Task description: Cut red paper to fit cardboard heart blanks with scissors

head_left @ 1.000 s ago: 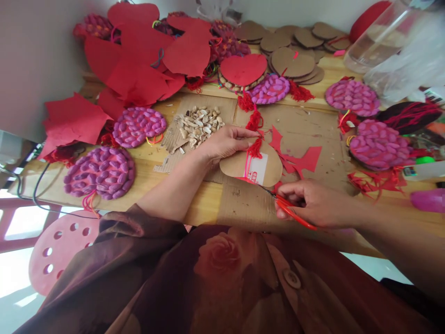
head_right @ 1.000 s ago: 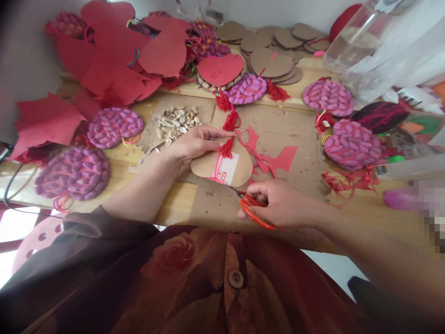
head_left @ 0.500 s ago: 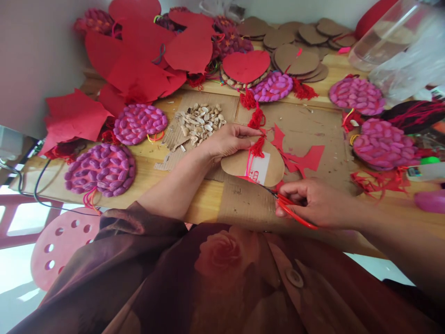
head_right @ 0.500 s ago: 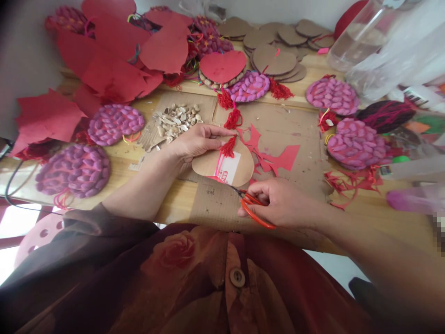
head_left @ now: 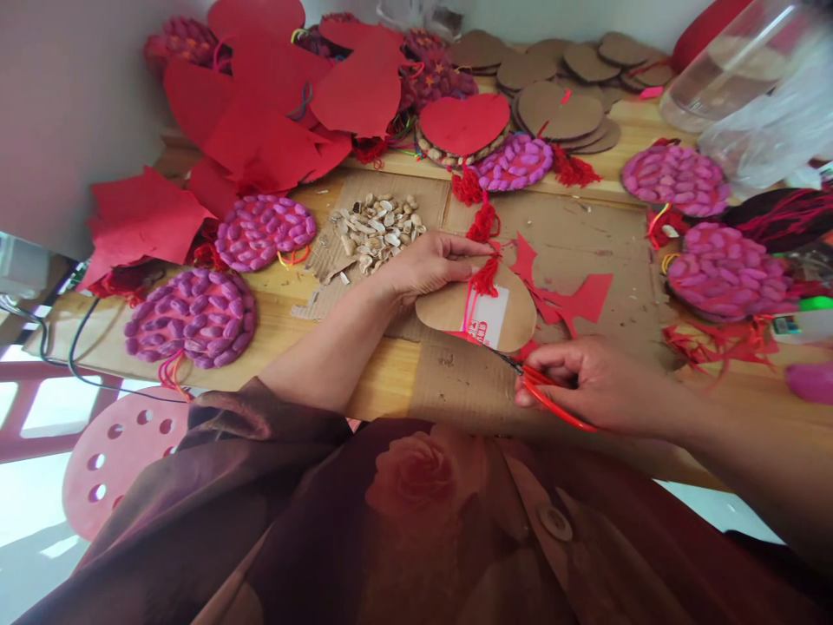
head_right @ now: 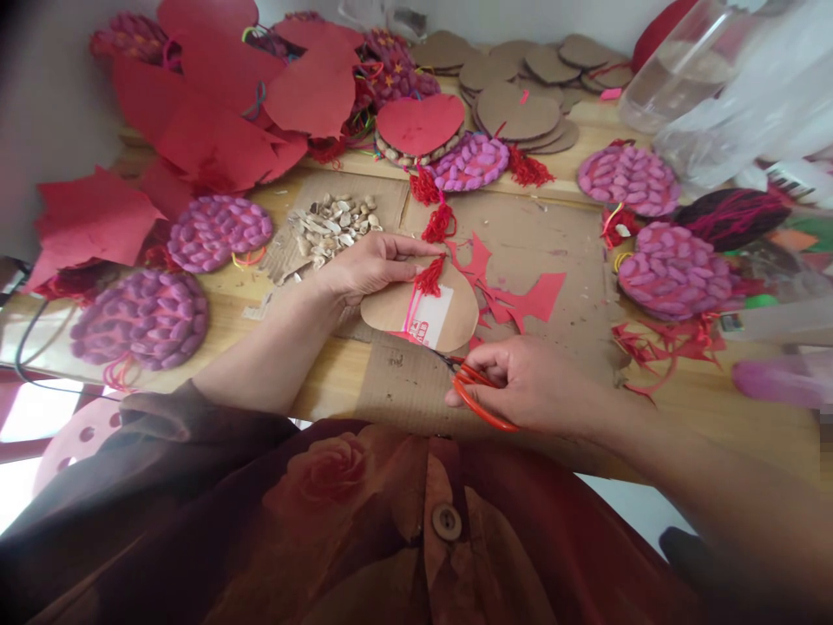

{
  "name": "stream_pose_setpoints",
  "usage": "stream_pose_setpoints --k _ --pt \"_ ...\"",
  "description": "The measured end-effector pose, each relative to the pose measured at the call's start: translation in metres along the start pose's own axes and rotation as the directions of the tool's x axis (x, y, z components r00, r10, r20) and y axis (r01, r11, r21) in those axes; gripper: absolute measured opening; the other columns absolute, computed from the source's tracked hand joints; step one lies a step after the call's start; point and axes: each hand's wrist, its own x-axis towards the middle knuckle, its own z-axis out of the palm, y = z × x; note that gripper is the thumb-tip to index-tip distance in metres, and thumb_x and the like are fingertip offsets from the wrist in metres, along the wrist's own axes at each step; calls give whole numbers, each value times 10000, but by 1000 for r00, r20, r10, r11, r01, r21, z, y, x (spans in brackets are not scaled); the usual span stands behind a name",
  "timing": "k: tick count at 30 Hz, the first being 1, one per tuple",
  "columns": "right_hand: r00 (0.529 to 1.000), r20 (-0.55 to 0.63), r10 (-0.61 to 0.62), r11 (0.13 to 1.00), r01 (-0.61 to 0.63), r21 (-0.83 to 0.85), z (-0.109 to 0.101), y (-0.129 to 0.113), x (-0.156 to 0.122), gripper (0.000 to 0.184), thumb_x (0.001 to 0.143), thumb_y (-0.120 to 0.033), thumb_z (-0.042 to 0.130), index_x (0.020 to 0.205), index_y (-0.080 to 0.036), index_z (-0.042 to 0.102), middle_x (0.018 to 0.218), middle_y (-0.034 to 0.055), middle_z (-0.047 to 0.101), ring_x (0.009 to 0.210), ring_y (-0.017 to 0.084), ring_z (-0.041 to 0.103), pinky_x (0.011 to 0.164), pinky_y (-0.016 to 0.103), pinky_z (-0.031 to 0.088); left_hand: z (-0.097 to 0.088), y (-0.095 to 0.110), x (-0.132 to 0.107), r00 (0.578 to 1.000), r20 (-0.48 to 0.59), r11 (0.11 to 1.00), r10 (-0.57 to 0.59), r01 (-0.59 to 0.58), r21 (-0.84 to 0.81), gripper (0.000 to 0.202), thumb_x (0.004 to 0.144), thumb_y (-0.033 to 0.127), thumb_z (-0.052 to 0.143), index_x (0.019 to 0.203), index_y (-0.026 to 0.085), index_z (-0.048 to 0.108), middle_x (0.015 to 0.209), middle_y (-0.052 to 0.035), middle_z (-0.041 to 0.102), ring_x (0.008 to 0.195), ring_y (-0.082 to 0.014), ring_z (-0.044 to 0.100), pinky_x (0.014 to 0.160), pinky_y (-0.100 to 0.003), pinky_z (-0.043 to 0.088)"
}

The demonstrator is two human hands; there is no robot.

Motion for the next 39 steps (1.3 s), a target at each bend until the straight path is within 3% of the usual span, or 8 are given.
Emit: stream_pose_setpoints --k 12,18,24,39 --pt "1000 -2 -28 999 28 -24 0 6 -3 325 859 -527 661 835 -210 724 577 -24 595 531 108 434 497 239 279 0 -1 0 1000 0 1000 -7 7 3 277 777 78 714 1031 166 777 917 -25 779 744 -119 693 750 -247 541" --pt "999 -17 -32 995 31 -92 0 4 -2 347 884 -541 617 860 -220 747 546 -26 567 505 104 396 484 249 254 1 -2 -1 1000 -6 1000 -6 6 9 297 770 101 728 1057 165 771 947 -35 780 779 -131 700 777 -259 546" --pt "1000 -23 10 998 -11 -62 2 -2 0 337 813 -554 698 775 -219 714 497 -53 474 479 93 336 458 245 231 4 -3 -1 1000 12 1000 -23 23 -18 293 757 77 720 1028 173 775 928 -30 780 744 -123 698 761 -253 543" --pt "996 -44 -73 988 66 -138 1 -2 -2 320 877 -518 639 794 -215 698 512 -50 492 497 101 368 484 253 244 3 -1 -1 1000 14 999 -21 21 -26 293 761 71 726 1036 162 771 916 -28 780 741 -120 697 748 -243 539"
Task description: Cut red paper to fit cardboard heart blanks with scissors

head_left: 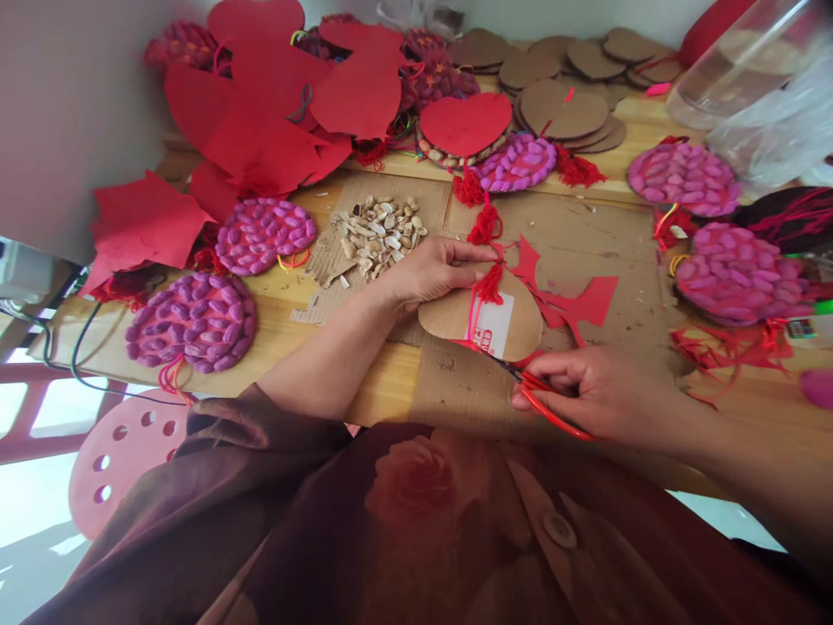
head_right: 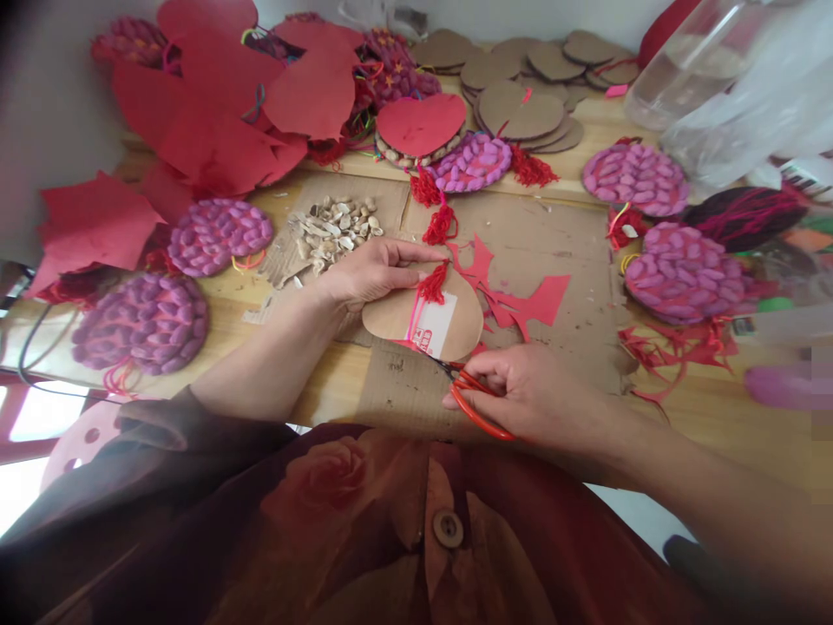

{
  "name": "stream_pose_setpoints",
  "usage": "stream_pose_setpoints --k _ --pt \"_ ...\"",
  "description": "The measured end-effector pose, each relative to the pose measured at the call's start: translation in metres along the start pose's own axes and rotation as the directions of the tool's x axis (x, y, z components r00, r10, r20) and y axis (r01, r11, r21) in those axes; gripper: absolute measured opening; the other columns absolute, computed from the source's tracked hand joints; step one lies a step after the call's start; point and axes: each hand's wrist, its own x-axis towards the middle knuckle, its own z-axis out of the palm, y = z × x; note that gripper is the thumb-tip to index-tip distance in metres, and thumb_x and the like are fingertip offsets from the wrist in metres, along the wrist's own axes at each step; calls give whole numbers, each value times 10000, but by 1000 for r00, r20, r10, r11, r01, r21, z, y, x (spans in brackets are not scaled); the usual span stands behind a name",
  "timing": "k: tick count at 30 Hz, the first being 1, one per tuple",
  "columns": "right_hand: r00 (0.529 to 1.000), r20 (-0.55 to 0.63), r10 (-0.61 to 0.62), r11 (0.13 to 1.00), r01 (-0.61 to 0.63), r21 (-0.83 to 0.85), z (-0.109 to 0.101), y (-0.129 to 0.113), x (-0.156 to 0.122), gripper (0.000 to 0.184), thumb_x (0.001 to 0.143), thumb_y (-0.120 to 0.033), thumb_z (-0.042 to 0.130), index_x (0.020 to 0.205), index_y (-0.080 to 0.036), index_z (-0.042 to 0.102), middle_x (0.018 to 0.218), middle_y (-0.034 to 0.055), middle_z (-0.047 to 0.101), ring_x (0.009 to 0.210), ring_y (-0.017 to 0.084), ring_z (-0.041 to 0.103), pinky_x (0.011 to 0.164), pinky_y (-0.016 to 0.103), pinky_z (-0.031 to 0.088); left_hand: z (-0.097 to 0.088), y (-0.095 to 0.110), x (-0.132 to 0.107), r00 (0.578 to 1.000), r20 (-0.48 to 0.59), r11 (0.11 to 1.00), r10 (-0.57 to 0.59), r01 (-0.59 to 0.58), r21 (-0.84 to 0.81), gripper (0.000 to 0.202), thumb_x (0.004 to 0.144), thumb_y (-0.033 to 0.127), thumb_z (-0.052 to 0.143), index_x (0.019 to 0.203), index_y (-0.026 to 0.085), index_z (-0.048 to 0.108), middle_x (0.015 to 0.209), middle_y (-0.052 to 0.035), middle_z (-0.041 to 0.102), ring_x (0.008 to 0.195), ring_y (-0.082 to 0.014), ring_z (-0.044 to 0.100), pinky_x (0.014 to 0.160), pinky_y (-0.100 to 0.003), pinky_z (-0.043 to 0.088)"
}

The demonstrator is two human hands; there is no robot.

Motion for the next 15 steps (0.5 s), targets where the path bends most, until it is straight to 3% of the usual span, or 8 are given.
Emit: stream_pose_setpoints --k 7,15 --pt "998 -11 68 998 -68 15 4 5 0 315 856 -526 654 781 -221 661 529 -48 523 492 104 378 481 265 227 2 1 -1 999 -31 1000 -8 7 -24 296 767 89 729 1047 173 769 949 -37 784 760 -135 710 743 -256 555" --pt "998 -32 60 997 -59 43 4 6 1 356 845 -543 655 711 -218 602 522 -57 472 496 100 344 486 262 222 2 1 -1 999 -29 999 34 -34 -29 294 774 89 714 1051 171 767 959 -39 785 797 -148 719 760 -268 560"
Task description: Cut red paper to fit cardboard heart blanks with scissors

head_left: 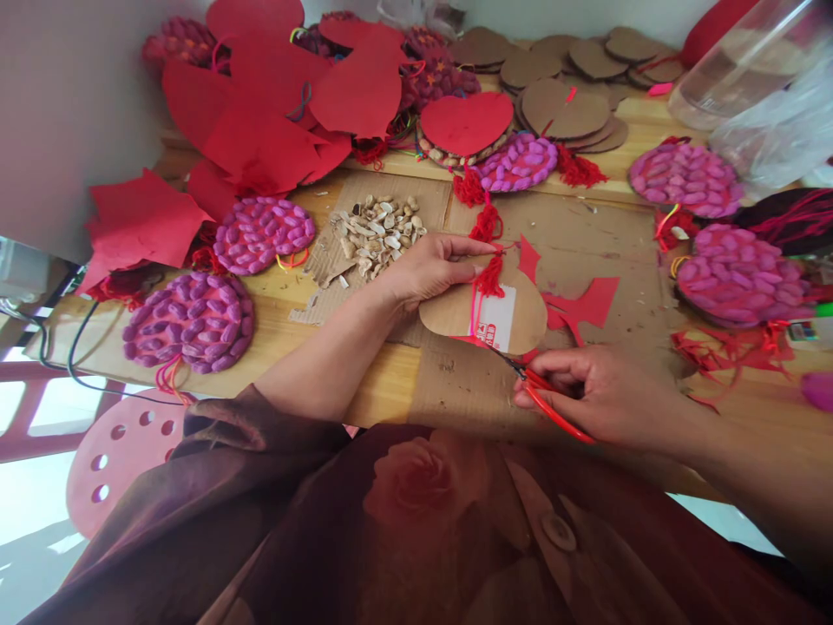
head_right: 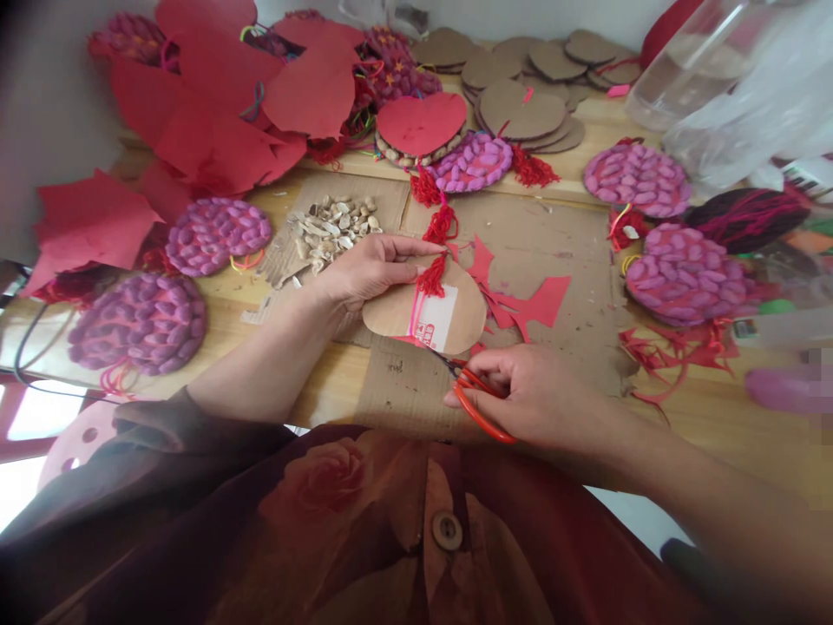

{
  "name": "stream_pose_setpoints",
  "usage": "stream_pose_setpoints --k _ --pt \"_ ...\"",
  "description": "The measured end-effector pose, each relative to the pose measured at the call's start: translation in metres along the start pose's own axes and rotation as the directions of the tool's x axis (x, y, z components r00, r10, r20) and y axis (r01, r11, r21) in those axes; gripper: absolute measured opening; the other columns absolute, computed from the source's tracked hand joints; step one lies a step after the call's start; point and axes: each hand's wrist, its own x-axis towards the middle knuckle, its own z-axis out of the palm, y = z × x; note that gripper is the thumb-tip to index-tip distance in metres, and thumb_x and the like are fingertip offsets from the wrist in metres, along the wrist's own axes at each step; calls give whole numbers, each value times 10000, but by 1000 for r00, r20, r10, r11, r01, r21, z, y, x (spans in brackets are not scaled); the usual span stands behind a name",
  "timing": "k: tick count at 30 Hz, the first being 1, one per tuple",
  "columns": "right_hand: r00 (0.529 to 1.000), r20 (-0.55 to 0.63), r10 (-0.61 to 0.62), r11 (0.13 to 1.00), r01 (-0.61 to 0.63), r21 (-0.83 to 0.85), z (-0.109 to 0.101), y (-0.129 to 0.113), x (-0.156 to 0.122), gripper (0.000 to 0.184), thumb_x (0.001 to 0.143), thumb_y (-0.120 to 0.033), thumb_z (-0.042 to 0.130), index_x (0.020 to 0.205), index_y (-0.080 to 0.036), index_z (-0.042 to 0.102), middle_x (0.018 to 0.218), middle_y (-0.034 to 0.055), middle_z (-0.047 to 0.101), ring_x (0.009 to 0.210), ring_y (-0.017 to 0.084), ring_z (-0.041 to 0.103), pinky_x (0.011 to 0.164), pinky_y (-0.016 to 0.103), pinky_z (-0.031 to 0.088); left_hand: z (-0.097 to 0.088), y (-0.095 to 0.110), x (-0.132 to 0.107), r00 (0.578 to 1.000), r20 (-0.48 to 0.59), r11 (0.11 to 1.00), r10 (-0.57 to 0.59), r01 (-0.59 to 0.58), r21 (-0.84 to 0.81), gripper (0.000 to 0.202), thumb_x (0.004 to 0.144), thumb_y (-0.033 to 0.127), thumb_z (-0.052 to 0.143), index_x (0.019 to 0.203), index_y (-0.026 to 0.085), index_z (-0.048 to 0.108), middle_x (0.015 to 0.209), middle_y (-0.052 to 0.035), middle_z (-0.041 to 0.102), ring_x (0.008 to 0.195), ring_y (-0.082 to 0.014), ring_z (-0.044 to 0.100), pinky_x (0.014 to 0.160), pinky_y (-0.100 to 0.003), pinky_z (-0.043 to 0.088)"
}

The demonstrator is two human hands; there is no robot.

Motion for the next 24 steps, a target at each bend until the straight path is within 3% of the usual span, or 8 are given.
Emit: stream_pose_setpoints --k 9,17,24 --pt "999 4 -53 997 53 -49 -3 -1 -2 345 871 -532 634 724 -221 627 510 -56 444 502 104 335 488 265 224 -1 -1 1 1000 4 999 3 -3 36 272 774 83 723 1025 176 775 960 -31 782 767 -129 706 743 -251 543" --pt "999 -34 -29 997 26 -74 0 -5 0 361 849 -571 645 742 -227 665 476 -50 452 472 108 345 472 274 225 3 -2 -1 999 7 999 -32 32 12 305 778 80 716 1065 172 764 940 -35 779 770 -142 709 767 -275 552" --pt "1000 27 -6 997 8 -75 -5 -14 -2 346 891 -541 593 790 -219 671 531 -35 529 499 112 364 490 277 234 3 0 -3 999 4 999 -35 35 -8 301 757 90 738 1048 160 765 923 -34 781 741 -134 702 723 -252 556"
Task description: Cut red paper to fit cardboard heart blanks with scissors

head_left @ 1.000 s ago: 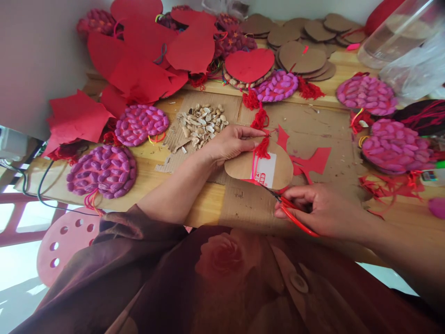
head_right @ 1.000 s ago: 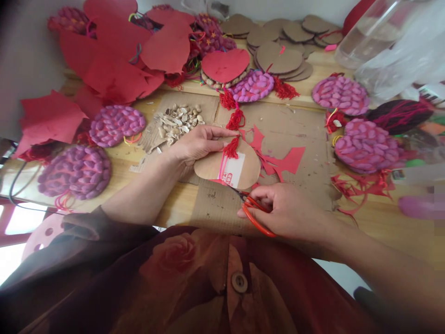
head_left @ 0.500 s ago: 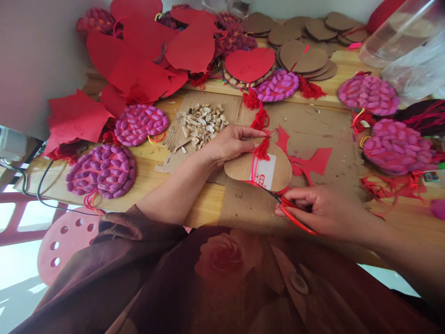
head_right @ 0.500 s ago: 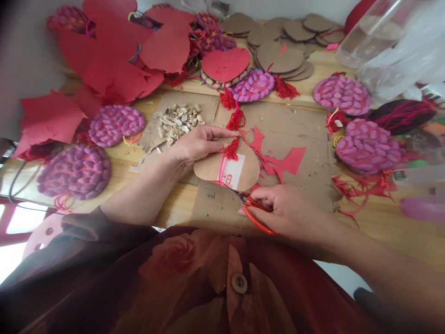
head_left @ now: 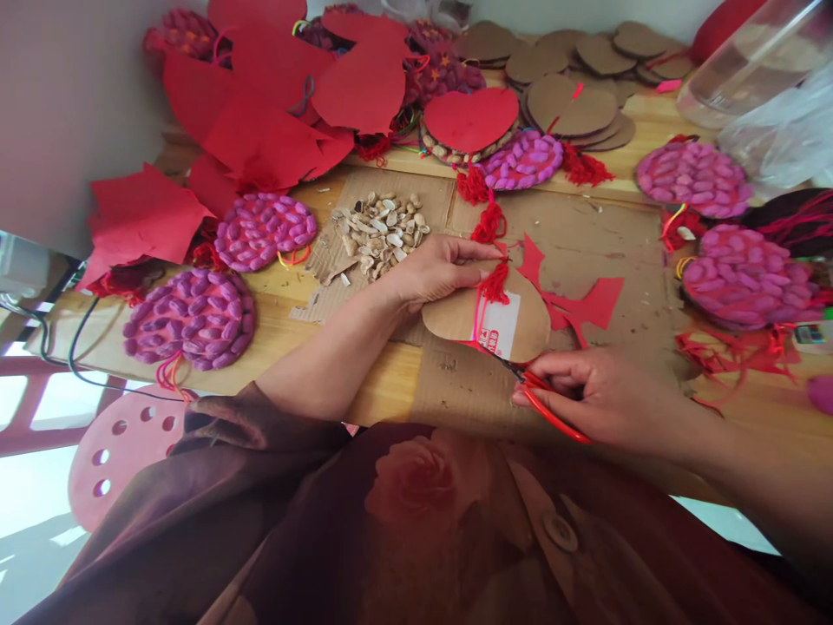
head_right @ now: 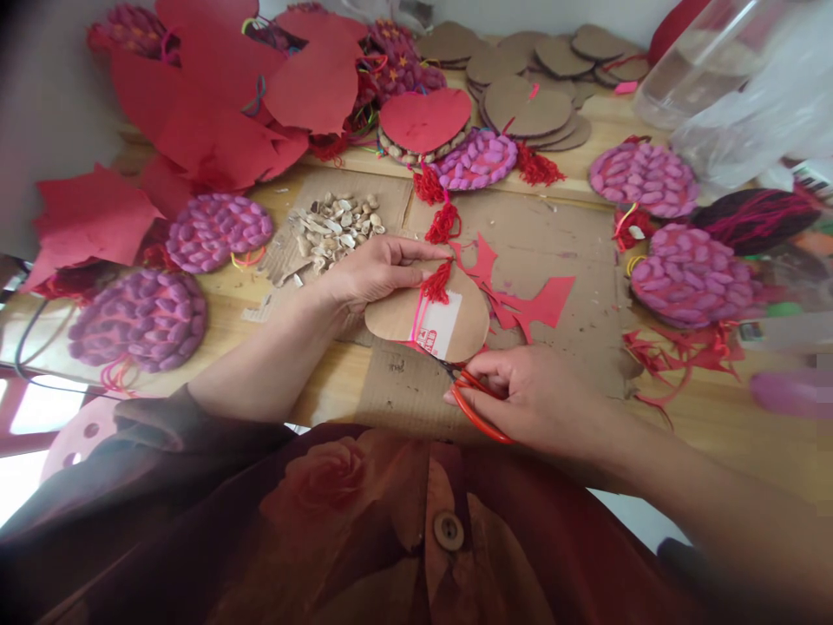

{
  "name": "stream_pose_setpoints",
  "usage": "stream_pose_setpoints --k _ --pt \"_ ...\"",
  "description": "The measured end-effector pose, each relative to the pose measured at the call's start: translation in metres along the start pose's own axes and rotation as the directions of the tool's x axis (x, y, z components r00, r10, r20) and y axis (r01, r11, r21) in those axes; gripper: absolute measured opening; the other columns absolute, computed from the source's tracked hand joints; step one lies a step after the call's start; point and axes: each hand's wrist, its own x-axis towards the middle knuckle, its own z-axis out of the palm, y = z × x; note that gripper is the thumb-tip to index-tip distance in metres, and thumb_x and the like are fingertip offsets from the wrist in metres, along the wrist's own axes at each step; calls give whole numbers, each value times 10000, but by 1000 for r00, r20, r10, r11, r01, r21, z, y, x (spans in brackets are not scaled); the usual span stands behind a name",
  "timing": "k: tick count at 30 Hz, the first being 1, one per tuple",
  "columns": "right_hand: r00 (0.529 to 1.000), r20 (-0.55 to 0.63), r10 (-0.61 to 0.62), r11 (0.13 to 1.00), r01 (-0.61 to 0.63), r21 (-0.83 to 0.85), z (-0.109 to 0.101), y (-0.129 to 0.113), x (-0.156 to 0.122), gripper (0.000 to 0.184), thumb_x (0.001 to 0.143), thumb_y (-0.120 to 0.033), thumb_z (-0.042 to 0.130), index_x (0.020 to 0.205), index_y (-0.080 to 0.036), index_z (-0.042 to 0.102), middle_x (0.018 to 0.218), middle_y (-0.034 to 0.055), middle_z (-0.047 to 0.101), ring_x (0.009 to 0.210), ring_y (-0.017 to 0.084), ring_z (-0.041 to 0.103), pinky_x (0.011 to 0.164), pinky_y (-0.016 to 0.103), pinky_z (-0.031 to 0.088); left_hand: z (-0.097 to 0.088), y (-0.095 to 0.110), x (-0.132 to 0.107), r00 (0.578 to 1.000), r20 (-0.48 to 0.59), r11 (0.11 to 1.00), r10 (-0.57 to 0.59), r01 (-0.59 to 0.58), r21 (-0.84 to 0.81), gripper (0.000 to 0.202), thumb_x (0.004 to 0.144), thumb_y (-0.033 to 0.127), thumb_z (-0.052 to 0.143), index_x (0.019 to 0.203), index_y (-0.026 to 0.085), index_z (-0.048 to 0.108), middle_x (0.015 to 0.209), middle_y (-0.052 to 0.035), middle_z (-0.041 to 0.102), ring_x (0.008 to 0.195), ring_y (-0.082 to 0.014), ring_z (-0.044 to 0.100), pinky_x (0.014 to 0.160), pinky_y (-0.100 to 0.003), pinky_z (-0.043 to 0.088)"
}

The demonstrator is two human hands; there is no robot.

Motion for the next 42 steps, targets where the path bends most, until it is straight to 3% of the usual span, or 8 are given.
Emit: stream_pose_setpoints --k 6,18,30,42 --pt "999 -31 -45 999 45 6 2 5 1 355 901 -534 573 762 -222 665 527 -33 513 498 111 364 491 272 224 0 -1 1 1000 -15 1000 -20 20 9 299 772 61 704 1046 161 767 918 -30 782 742 -133 702 742 -261 557" --pt "999 -40 -2 998 5 70 11 14 3 351 900 -548 579 794 -227 673 566 -32 575 502 111 402 471 267 231 -1 -2 3 999 -40 1000 -1 1 5 278 773 88 724 1039 156 762 909 -39 779 722 -131 704 704 -244 550" --pt "987 -123 -105 972 128 197 11 17 2 354 869 -540 618 770 -207 689 540 -24 551 493 113 429 474 263 248 3 -1 1 999 -49 1000 -12 11 -25 242 778 52 707 990 146 775 875 -54 776 688 -151 709 686 -266 560" --pt "979 -154 -136 977 159 142 16 12 6 336 890 -503 618 766 -202 699 505 -26 567 455 100 411 452 261 217 4 -1 1 999 -52 1000 -11 10 -21 251 765 32 697 975 141 778 862 -55 778 673 -151 704 657 -254 559"
